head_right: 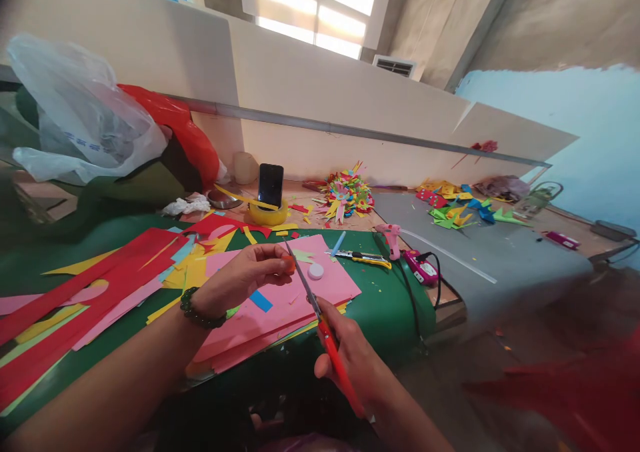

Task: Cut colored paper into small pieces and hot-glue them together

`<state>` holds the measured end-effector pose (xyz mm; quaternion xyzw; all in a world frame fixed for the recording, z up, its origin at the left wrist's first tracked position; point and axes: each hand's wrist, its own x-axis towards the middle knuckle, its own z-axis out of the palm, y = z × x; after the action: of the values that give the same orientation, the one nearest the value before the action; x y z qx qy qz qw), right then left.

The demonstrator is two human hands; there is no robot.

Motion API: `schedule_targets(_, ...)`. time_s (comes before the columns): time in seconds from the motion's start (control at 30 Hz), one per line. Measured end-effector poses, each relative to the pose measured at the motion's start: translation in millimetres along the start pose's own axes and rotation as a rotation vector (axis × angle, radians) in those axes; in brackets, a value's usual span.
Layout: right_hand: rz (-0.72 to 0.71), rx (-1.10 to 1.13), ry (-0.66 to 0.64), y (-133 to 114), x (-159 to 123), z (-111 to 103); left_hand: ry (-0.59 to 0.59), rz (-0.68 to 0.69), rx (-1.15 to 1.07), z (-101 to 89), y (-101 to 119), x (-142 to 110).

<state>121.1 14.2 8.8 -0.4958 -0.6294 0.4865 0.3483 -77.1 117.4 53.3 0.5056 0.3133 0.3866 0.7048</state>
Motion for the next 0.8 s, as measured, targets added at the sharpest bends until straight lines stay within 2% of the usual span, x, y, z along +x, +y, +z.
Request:
schedule_targets(0.07,0.037,0.021,-0.006,-0.4,-2.0,-0.1,0.004,0.002,0.010,0.4,1.6,-0.9)
schedule_targets(0.47,0.016,0.022,0.019,-0.1,-1.8,-2.3,-0.043,-0.012,0.012,-3.5,-0.8,0.4)
schedule_targets(0.63,0.050,0.042,0.006,-0.6,-3.3,-2.1,-0.046,-0.015,0.007,-3.1,-0.2,0.8)
schedule_targets(0.8,0.004,0.016,0.017,3.3,-3.2,-2.9,-0.059,-0.014,-0.001,-3.3,0.6,0.9)
